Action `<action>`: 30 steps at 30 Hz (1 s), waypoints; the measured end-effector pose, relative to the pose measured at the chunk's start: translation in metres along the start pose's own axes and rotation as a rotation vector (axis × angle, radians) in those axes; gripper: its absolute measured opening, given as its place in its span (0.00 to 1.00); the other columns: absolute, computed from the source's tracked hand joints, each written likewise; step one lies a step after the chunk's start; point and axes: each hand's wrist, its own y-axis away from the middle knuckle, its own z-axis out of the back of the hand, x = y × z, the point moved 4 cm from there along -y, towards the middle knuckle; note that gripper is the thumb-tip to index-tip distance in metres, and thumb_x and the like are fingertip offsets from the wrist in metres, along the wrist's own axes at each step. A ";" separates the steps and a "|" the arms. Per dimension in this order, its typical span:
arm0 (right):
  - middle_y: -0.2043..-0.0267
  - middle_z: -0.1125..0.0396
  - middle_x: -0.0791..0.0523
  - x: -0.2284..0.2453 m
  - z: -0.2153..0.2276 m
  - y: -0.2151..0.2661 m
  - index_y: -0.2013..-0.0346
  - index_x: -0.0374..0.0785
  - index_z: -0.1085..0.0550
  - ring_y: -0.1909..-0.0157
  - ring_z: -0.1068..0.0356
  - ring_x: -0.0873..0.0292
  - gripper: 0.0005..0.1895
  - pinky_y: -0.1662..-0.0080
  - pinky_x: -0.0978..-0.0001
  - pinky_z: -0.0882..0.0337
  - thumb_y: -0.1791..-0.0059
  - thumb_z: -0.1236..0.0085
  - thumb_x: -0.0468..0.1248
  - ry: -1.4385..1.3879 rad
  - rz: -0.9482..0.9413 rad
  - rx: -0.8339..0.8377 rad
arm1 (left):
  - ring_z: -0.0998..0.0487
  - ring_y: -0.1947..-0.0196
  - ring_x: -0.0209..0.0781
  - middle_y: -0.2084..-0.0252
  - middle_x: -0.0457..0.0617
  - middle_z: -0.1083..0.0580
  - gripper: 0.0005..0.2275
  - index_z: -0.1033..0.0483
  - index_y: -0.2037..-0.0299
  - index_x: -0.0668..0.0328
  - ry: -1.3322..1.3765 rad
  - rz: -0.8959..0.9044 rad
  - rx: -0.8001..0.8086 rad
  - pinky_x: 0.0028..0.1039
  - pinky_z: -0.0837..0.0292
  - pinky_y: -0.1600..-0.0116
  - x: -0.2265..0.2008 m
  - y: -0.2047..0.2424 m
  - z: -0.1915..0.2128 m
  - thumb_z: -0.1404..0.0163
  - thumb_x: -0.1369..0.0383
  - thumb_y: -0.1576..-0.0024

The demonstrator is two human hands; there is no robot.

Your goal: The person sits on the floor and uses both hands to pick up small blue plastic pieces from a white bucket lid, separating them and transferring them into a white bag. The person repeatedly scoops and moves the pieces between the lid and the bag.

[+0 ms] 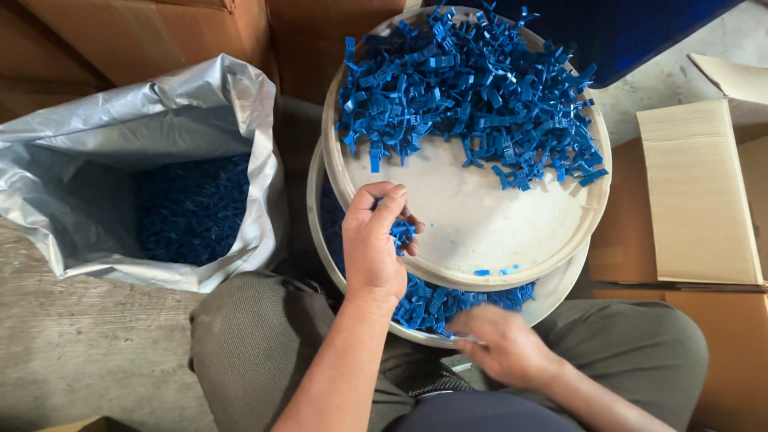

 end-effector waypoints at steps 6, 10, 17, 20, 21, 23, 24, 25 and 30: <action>0.32 0.41 0.44 -0.007 -0.040 0.007 0.30 0.37 0.41 0.32 0.43 0.40 0.39 0.36 0.45 0.46 0.47 0.53 0.59 0.133 0.080 0.376 | 0.25 0.75 0.37 0.72 0.47 0.28 0.06 0.27 0.60 0.58 -0.005 0.000 0.043 0.24 0.36 0.76 0.002 0.004 -0.003 0.46 0.67 0.41; 0.25 0.52 0.42 -0.020 -0.053 -0.007 0.24 0.42 0.49 0.25 0.59 0.35 0.40 0.33 0.40 0.55 0.45 0.60 0.59 0.103 -0.017 0.527 | 0.25 0.75 0.39 0.71 0.45 0.29 0.05 0.27 0.60 0.59 0.034 -0.007 0.041 0.25 0.36 0.77 0.003 0.004 -0.004 0.46 0.68 0.42; 0.24 0.55 0.41 -0.019 -0.075 -0.060 0.28 0.36 0.42 0.22 0.65 0.33 0.37 0.31 0.39 0.64 0.46 0.58 0.56 0.096 -0.006 0.249 | 0.24 0.75 0.42 0.71 0.47 0.29 0.05 0.27 0.59 0.60 0.039 -0.020 0.053 0.26 0.35 0.78 0.006 0.000 -0.001 0.47 0.70 0.42; 0.26 0.48 0.43 -0.015 -0.084 -0.092 0.33 0.40 0.35 0.23 0.53 0.40 0.32 0.26 0.48 0.54 0.46 0.58 0.56 0.016 -0.064 0.093 | 0.24 0.75 0.42 0.71 0.47 0.29 0.05 0.27 0.59 0.59 0.024 -0.014 0.029 0.27 0.35 0.78 0.006 0.000 0.001 0.47 0.70 0.42; 0.25 0.49 0.42 -0.019 -0.085 -0.099 0.34 0.40 0.35 0.24 0.54 0.39 0.31 0.28 0.46 0.55 0.45 0.56 0.56 0.081 -0.084 0.103 | 0.24 0.75 0.42 0.70 0.47 0.28 0.05 0.27 0.58 0.59 0.020 -0.014 0.019 0.27 0.34 0.78 0.006 -0.001 0.001 0.47 0.71 0.43; 0.25 0.51 0.41 -0.026 -0.088 -0.099 0.37 0.41 0.33 0.26 0.55 0.37 0.29 0.31 0.43 0.56 0.45 0.53 0.56 0.198 -0.134 0.142 | 0.24 0.74 0.42 0.70 0.47 0.29 0.05 0.27 0.58 0.59 -0.001 0.002 -0.003 0.27 0.34 0.77 0.007 0.000 0.006 0.47 0.70 0.43; 0.26 0.50 0.44 -0.032 -0.087 -0.100 0.37 0.43 0.33 0.25 0.53 0.39 0.29 0.30 0.44 0.55 0.46 0.53 0.56 0.202 -0.145 0.175 | 0.24 0.74 0.42 0.71 0.47 0.29 0.05 0.27 0.59 0.59 -0.009 -0.003 -0.015 0.27 0.34 0.77 0.006 -0.002 0.007 0.47 0.70 0.42; 0.26 0.48 0.46 -0.039 -0.084 -0.098 0.36 0.44 0.33 0.25 0.52 0.42 0.30 0.30 0.46 0.53 0.47 0.52 0.57 0.205 -0.156 0.209 | 0.24 0.73 0.42 0.71 0.47 0.29 0.05 0.27 0.58 0.58 -0.004 -0.005 0.000 0.27 0.33 0.77 0.007 -0.004 0.006 0.47 0.70 0.42; 0.29 0.44 0.48 -0.047 -0.058 -0.080 0.31 0.46 0.35 0.28 0.47 0.41 0.37 0.32 0.47 0.50 0.51 0.49 0.57 0.206 -0.074 0.001 | 0.25 0.75 0.42 0.71 0.46 0.29 0.05 0.26 0.59 0.58 -0.018 0.001 -0.015 0.27 0.35 0.78 0.008 -0.002 0.011 0.47 0.70 0.43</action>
